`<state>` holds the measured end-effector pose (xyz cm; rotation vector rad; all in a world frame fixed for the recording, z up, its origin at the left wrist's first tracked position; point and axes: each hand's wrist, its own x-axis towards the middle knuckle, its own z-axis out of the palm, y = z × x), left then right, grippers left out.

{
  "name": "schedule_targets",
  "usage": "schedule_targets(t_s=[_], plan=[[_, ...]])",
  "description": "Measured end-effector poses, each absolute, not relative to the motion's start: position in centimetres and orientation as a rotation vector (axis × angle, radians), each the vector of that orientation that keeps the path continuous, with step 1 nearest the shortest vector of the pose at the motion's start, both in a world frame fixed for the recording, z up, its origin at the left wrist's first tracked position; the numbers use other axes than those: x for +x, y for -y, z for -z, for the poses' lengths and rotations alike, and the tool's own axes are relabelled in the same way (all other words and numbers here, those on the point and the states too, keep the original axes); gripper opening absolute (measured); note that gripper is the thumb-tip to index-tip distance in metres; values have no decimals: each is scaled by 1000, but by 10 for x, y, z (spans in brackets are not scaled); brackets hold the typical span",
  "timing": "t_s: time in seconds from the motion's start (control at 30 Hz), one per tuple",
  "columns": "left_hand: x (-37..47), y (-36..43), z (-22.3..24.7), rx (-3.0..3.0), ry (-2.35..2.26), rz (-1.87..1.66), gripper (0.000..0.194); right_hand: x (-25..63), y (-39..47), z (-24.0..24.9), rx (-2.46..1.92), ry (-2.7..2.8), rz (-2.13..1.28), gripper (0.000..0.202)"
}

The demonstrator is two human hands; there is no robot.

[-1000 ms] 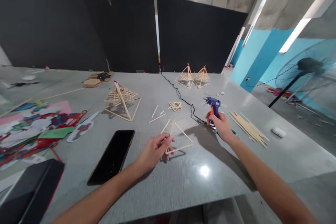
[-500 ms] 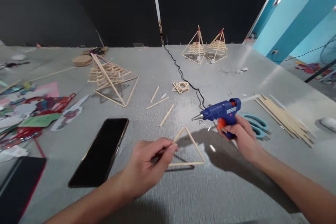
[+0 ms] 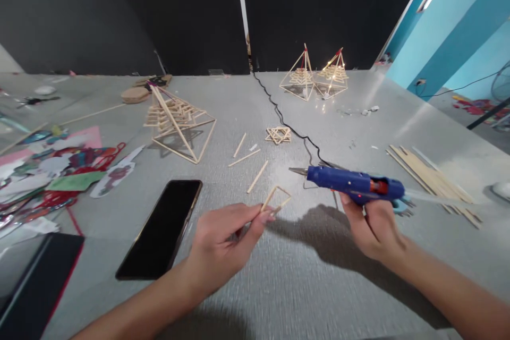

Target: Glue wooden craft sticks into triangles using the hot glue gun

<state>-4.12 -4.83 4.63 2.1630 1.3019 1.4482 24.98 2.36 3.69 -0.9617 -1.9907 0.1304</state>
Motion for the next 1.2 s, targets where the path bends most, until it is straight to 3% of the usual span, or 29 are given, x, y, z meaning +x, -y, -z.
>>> schedule_targets(t_s=[0.03, 0.1, 0.37, 1.2], plan=[[-41, 48, -47, 2169, -1295, -1454, 16, 248, -23, -40, -878, 1999, -66, 6], [-41, 47, -47, 2186, -1280, -1466, 15, 245, -23, -45, -771, 2018, -34, 17], [-39, 48, -51, 2224, -1288, -1438, 19, 245, -20, -38, -760, 2111, -323, 22], [-38, 45, -49, 2209, -1179, -1525, 13, 239, -20, -37, -622, 2118, -255, 40]])
